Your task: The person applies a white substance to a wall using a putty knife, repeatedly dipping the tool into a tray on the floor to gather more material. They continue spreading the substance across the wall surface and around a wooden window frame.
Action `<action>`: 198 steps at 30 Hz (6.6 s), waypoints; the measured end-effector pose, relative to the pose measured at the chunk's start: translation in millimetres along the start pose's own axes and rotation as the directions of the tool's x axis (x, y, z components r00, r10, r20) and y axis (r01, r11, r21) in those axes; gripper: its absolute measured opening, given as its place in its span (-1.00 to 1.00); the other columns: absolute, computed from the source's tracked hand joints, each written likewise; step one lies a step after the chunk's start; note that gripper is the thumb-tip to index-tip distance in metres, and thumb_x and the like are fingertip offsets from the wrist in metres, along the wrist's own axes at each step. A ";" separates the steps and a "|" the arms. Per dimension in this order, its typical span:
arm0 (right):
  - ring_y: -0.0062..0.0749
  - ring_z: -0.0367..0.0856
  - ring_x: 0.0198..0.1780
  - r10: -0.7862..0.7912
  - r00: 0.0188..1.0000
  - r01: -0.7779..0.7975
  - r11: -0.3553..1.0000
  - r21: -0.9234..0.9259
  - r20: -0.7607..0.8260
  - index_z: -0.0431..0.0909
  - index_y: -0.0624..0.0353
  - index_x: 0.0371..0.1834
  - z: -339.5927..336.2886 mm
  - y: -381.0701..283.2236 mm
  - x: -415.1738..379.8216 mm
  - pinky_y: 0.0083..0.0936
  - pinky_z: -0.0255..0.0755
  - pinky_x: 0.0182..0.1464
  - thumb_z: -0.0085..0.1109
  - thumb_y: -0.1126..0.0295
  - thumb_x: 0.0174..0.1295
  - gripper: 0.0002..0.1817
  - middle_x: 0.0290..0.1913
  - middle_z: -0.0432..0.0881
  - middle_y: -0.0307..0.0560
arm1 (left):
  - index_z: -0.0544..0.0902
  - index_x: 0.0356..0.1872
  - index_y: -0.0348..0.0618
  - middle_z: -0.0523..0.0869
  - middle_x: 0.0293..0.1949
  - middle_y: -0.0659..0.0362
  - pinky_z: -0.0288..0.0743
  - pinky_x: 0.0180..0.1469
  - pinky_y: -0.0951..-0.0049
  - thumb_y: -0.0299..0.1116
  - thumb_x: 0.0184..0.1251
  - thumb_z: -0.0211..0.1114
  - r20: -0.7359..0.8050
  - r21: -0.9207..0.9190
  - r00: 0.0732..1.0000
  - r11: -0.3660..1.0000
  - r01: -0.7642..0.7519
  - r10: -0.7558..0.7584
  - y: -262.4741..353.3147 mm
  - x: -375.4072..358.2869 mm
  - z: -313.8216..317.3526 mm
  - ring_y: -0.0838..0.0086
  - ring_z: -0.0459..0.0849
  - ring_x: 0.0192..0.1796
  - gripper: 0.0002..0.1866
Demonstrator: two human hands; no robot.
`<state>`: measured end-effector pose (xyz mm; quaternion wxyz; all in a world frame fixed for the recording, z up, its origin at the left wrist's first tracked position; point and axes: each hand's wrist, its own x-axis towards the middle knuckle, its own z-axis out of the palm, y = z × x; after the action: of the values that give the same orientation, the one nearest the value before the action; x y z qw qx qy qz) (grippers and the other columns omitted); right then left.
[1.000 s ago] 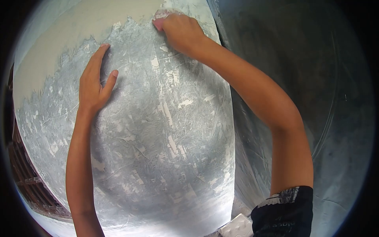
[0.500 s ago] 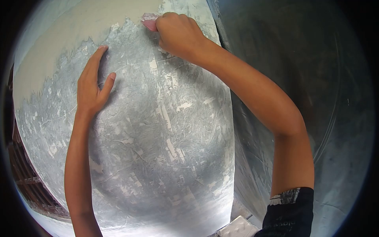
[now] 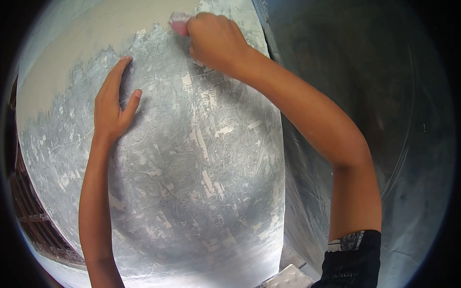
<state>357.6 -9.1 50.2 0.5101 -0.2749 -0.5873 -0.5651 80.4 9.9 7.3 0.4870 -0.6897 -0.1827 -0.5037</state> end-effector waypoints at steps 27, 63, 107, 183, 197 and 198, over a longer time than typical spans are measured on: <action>0.22 0.68 -0.04 0.175 0.984 -0.175 0.984 0.030 0.021 0.67 0.35 -0.14 12.3 21.3 42.7 -0.06 0.54 0.04 0.11 0.40 0.37 -0.78 -0.06 0.68 0.36 | 0.46 0.41 -0.12 0.54 0.38 -0.04 0.33 0.47 0.10 -0.03 0.29 0.24 0.009 -0.005 1.000 1.000 -0.002 0.002 1.6 -0.9 0.8 0.04 0.47 0.44 -0.31; 0.06 0.73 -0.20 0.029 0.992 0.002 0.970 -0.242 0.126 0.58 0.28 -0.24 44.8 19.0 50.0 -0.09 0.61 -0.15 0.17 0.59 0.12 -0.86 -0.22 0.67 0.11 | 0.50 0.36 -0.17 0.57 0.35 -0.07 0.41 0.39 0.17 -0.11 0.27 0.30 -0.032 -0.038 0.999 0.999 -0.012 0.011 -0.6 -0.8 -1.5 0.04 0.54 0.38 -0.36; -0.33 0.75 -0.06 -0.046 -0.515 -0.645 -0.638 -0.421 0.856 0.55 0.40 0.07 -264.4 -175.2 -644.1 -0.36 0.71 0.00 0.19 0.36 0.41 -0.69 -0.06 0.71 0.03 | 0.24 0.50 -0.30 0.40 0.44 -0.23 0.24 0.48 -0.07 -0.17 0.44 0.22 0.798 -0.197 0.339 0.316 0.928 -0.498 484.9 -455.7 -19.7 -0.15 0.35 0.50 -0.28; 0.13 0.70 -0.05 -0.039 -0.620 -0.700 0.477 -0.531 0.783 0.53 0.27 0.24 -286.1 -403.3 -929.3 -0.05 0.58 0.07 0.19 0.53 0.14 -0.49 -0.18 0.67 0.21 | 0.29 0.48 -0.34 0.46 0.41 -0.18 0.12 0.55 0.03 -0.12 0.50 0.13 0.890 0.390 -0.397 -0.075 0.918 -0.223 609.8 -669.8 -145.9 0.01 0.34 0.53 -0.34; 0.37 0.64 0.01 0.079 -0.682 -0.685 0.278 -0.673 0.727 0.44 0.41 0.03 -325.8 -392.6 -958.1 0.11 0.52 0.06 0.08 0.48 0.27 -0.69 -0.09 0.64 0.49 | 0.30 0.47 -0.34 0.47 0.40 -0.21 0.19 0.51 0.03 -0.16 0.46 0.18 0.904 0.373 -0.375 -0.047 0.927 -0.208 614.1 -675.4 -142.5 -0.05 0.37 0.50 -0.33; 0.37 0.64 0.01 0.095 -0.671 -0.692 0.278 -0.667 0.736 0.42 0.40 0.06 -327.0 -398.3 -963.0 0.12 0.52 0.06 0.08 0.48 0.28 -0.68 -0.09 0.64 0.49 | 0.30 0.46 -0.35 0.47 0.38 -0.25 0.24 0.48 0.02 -0.18 0.44 0.21 0.907 0.366 -0.367 -0.044 0.930 -0.209 614.7 -674.5 -144.2 -0.12 0.39 0.48 -0.32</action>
<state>410.2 -157.5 -1030.6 0.1309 -0.7277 -0.5340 0.4101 175.3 -234.6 -878.6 -0.4348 -0.6240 -0.6055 -0.2341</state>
